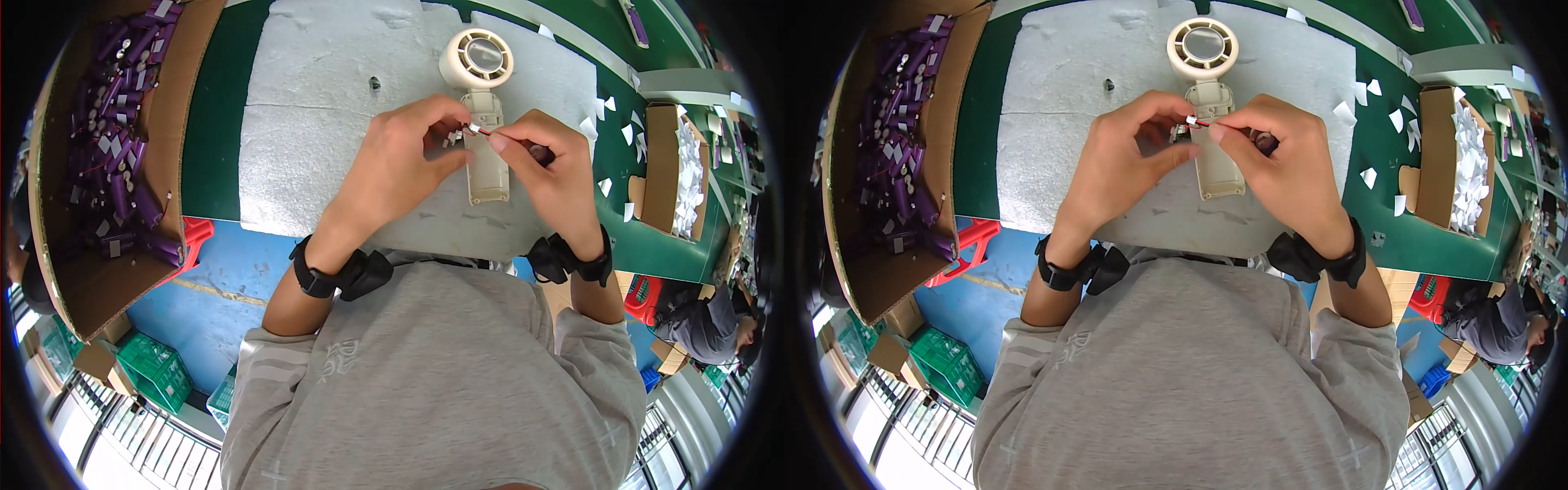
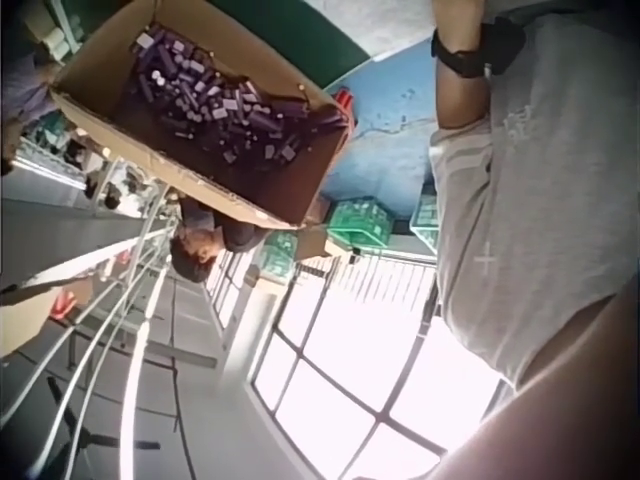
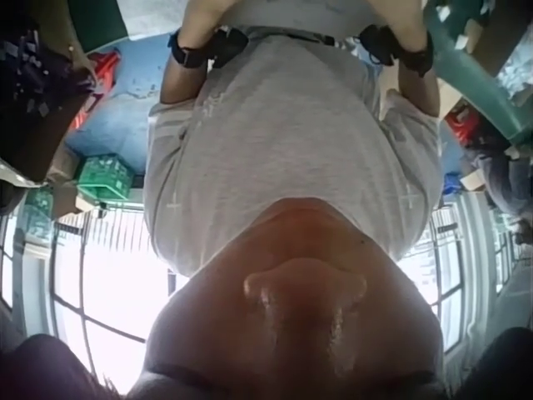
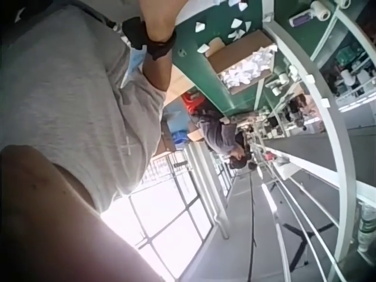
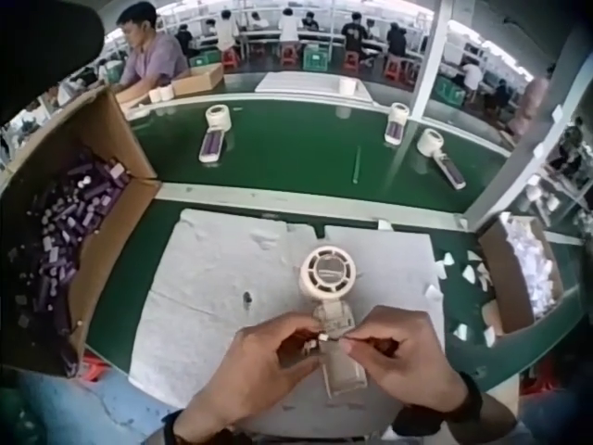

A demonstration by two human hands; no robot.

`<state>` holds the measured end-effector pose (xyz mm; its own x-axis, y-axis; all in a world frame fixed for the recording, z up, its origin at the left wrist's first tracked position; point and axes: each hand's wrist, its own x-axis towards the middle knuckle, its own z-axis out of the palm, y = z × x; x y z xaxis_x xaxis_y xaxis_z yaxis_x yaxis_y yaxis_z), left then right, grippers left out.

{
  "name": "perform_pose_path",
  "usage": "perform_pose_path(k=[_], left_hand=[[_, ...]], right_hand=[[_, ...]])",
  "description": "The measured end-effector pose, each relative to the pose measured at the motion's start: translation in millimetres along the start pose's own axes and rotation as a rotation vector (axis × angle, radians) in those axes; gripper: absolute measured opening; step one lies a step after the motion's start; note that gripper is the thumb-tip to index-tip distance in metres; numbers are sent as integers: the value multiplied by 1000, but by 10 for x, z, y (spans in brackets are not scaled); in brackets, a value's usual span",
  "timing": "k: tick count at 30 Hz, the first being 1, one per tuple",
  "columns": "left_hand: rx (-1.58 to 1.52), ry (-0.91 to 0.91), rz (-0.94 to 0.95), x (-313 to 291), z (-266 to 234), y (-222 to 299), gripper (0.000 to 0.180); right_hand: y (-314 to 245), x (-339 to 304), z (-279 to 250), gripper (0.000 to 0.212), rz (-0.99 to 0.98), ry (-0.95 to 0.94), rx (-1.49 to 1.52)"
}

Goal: The person picks up a battery pack from a box, connects its wire to a circuit board inside a fan housing, and presses the battery pack into the handle. This assembly process is repeated multiple times with new components.

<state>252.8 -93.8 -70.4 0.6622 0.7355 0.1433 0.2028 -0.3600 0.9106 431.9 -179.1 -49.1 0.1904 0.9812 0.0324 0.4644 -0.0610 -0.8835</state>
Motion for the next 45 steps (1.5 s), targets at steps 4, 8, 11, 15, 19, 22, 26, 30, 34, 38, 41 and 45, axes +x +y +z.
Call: perform_pose_path(k=[4, 8, 11, 15, 19, 22, 26, 30, 34, 38, 41, 45], left_hand=[[-275, -10, -271, -11, -10, -136, 30], [-496, -97, -273, -13, -56, -242, 27], [-411, -131, -253, 14, -80, -246, 26], [-17, -139, -55, 33, -167, -144, 29], [293, 35, 282, 86, -175, -217, 30], [221, -53, 168, 26, -197, -194, 28], [-76, -139, -18, 38, -188, -186, 27], [-349, -140, -155, 50, -154, -162, 28], [-444, -146, -175, 43, -158, -199, 30], [-416, -161, -158, 50, -188, -189, 30], [-386, -160, -149, 47, -186, -195, 29], [-334, -148, -123, 40, -174, -218, 30]], right_hand=[[95, 34, 101, 8, -30, -1, 0], [100, 66, 137, 8, -26, -10, 9], [121, 89, 194, 8, -43, -19, -17], [133, 88, 229, 9, -100, -38, -103], [136, 87, 219, 9, -140, -78, -154], [152, 83, 211, 9, -127, -82, -159], [195, 95, 194, 9, -233, -84, -147], [174, 90, 157, 8, -265, -91, -135], [180, 103, 164, 8, -210, -121, -121], [184, 114, 183, 7, -207, -148, -140], [189, 107, 182, 7, -162, -132, -115], [176, 111, 169, 7, -142, -137, -72]])
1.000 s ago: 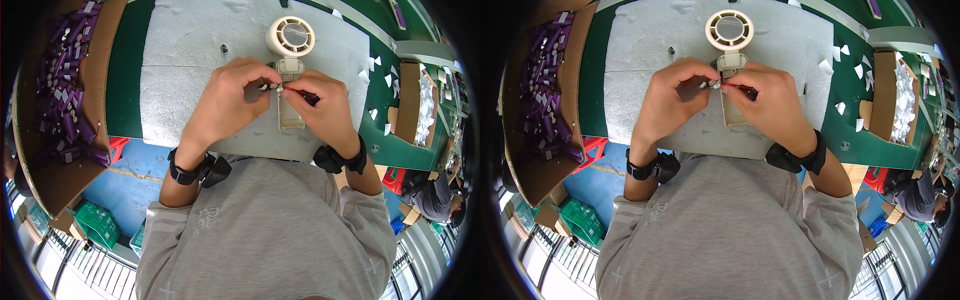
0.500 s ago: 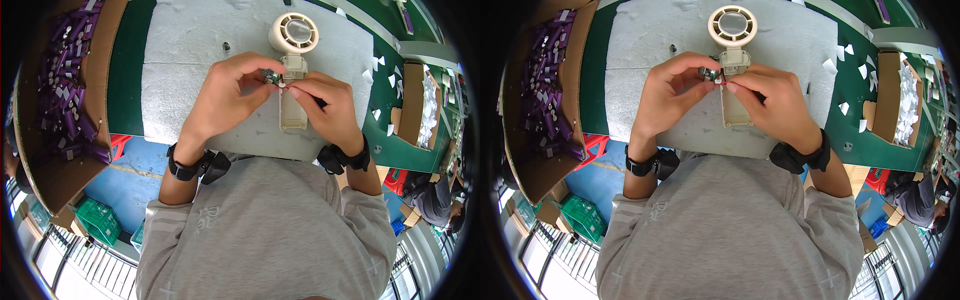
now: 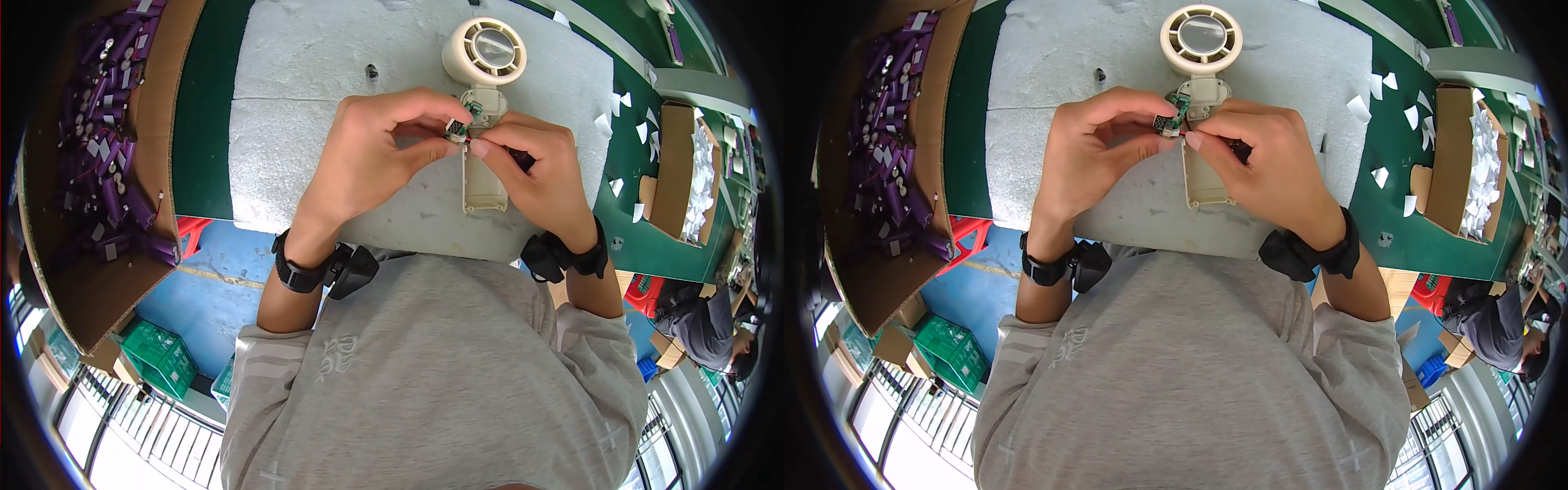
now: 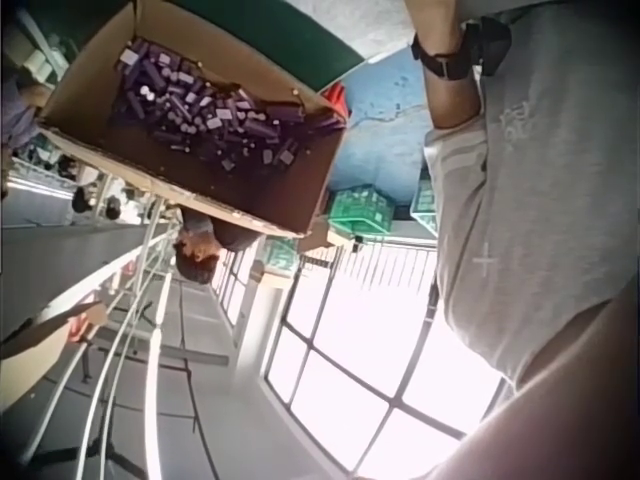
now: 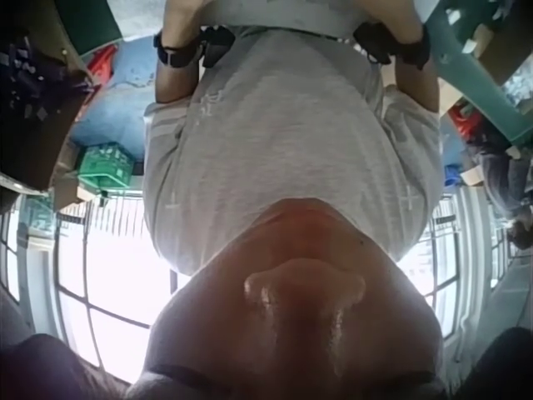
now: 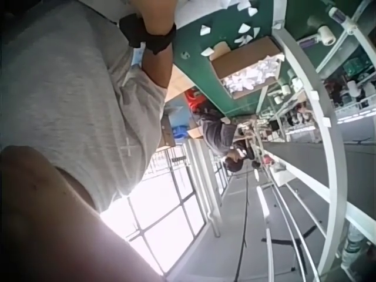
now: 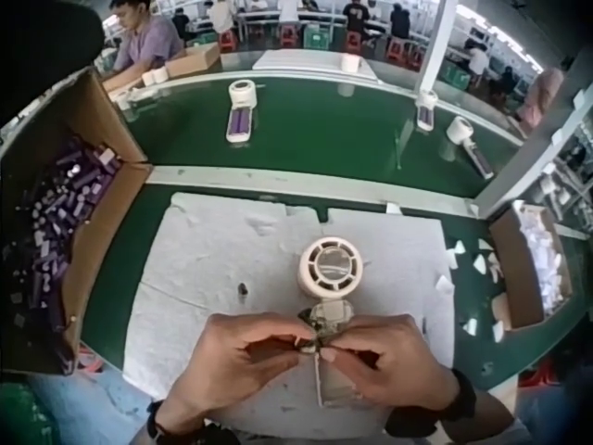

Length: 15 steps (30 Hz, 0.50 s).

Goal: The person picks up a battery pack from a box, connects its wire to a circuit board inside a fan housing, and presses the battery pack into the handle. This assembly process is repeated multiple times with new components.

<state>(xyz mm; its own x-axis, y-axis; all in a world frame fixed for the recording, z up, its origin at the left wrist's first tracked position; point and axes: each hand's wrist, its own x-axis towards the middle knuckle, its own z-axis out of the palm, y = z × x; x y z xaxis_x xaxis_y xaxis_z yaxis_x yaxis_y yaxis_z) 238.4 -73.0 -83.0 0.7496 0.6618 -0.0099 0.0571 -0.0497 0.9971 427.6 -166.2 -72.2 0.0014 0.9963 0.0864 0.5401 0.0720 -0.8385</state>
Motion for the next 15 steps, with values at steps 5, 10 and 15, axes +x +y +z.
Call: perform_pose_path(k=[5, 10, 15], left_hand=[[117, 66, 102, 10, 60, -6, 29], [195, 114, 217, 39, 106, 0, 36], [426, 152, 302, 55, 140, 65, 38]], right_hand=[[1, 2, -26, 7, 25, -52, -19], [-10, -17, 22, 8, -22, 96, 27], [-60, 15, 106, 21, 9, 309, 16]])
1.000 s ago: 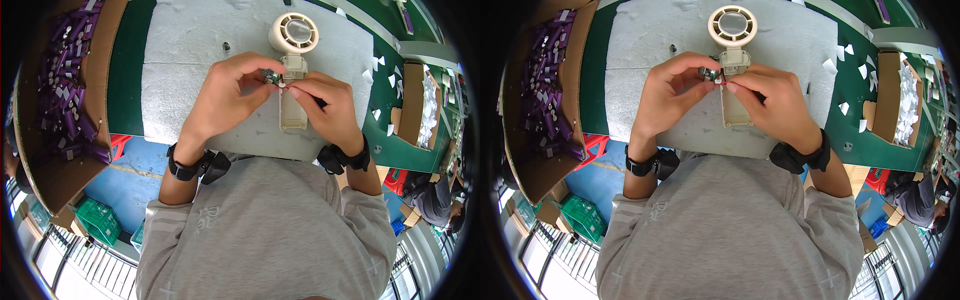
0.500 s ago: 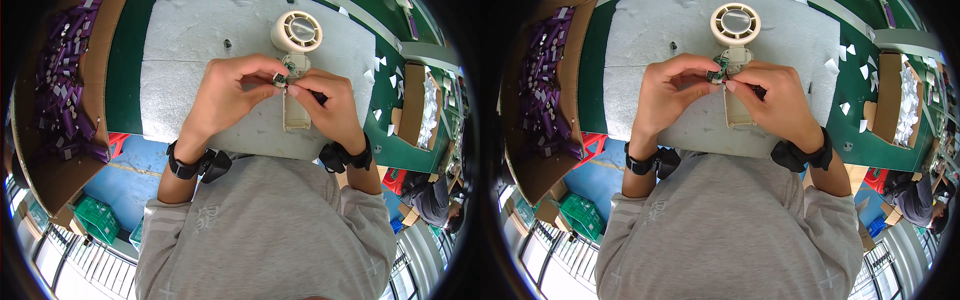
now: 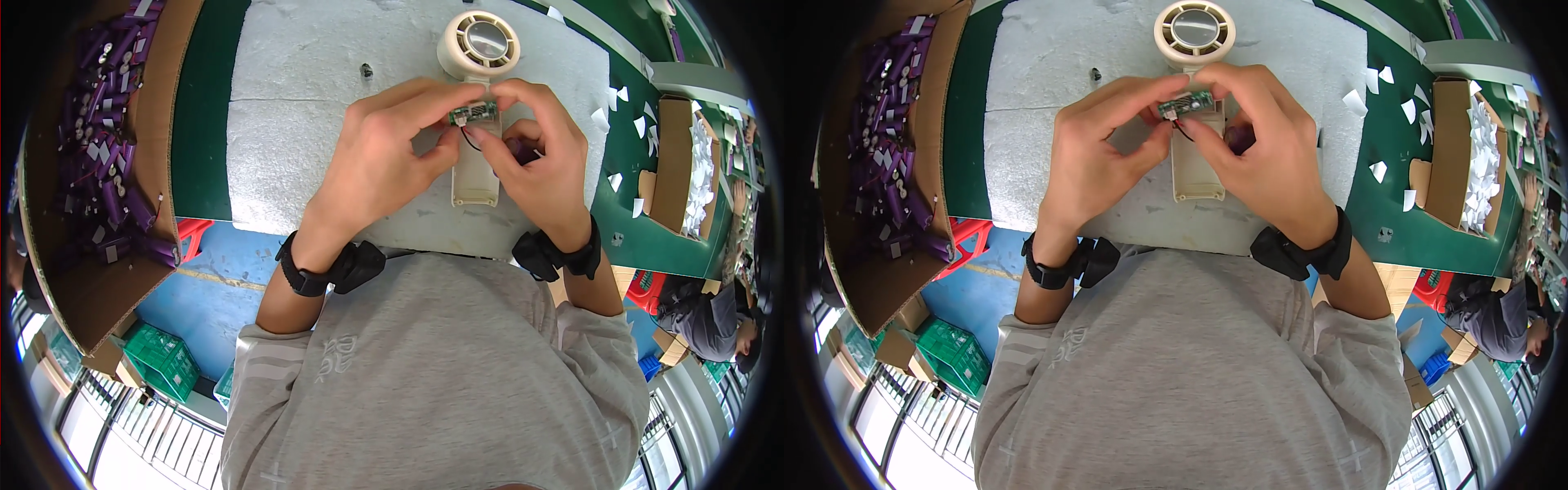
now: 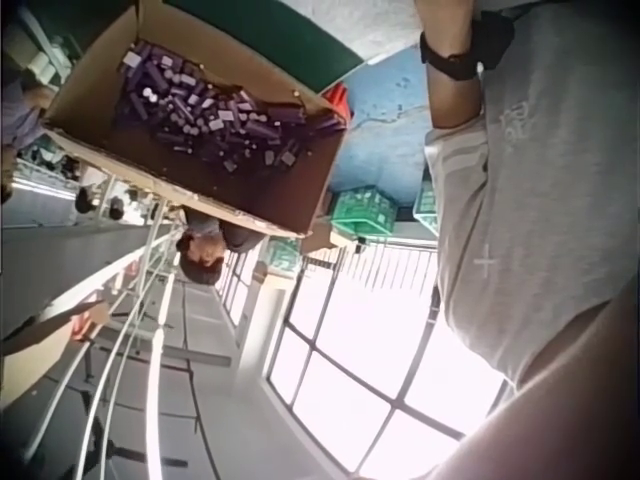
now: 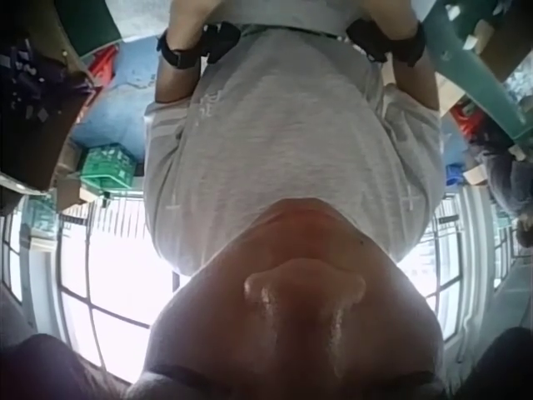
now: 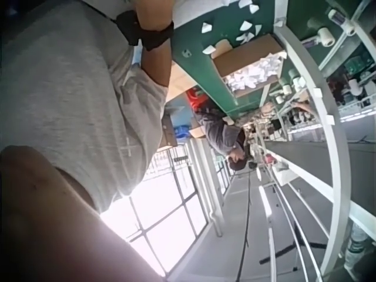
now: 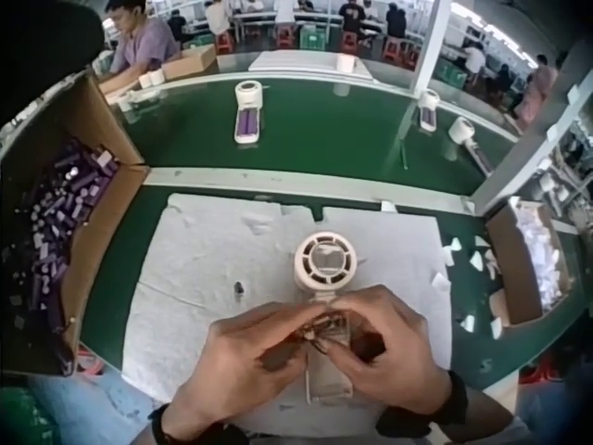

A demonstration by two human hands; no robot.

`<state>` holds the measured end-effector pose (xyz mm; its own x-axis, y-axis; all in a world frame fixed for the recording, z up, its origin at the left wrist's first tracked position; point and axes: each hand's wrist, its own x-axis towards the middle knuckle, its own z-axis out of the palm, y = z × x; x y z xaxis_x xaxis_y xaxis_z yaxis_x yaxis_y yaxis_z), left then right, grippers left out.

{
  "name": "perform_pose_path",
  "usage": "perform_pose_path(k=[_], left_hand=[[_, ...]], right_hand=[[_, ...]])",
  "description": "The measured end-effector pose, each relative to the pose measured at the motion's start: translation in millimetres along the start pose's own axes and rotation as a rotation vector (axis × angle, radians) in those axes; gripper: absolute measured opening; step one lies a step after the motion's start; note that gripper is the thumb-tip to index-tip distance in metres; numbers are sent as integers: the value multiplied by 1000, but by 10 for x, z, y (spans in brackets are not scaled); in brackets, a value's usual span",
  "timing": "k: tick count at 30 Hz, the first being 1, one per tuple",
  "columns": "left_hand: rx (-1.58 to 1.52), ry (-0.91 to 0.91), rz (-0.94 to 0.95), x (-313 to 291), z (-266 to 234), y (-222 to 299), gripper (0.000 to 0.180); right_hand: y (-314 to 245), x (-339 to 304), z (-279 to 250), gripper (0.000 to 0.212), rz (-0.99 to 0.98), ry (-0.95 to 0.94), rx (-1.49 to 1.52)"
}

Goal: The person picks up a battery pack from a box, connects its wire to a circuit board inside a fan housing, and presses the battery pack into the handle. This assembly process is repeated multiple times with new components.

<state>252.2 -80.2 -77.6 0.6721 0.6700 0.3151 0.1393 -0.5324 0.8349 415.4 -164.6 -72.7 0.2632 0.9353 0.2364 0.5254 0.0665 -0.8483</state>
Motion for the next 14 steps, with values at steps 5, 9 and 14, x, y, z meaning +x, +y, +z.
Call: perform_pose_path(k=[5, 9, 14], left_hand=[[-31, 9, -86, 1, 8, -22, 36], [-65, 40, -59, -8, 21, -90, 34], [-4, 23, -24, -24, 17, -125, 32]], right_hand=[[74, 0, 3, 28, -86, -20, -50], [92, 17, -5, 32, -100, -25, -110], [171, 24, -5, 37, -202, -9, -174]])
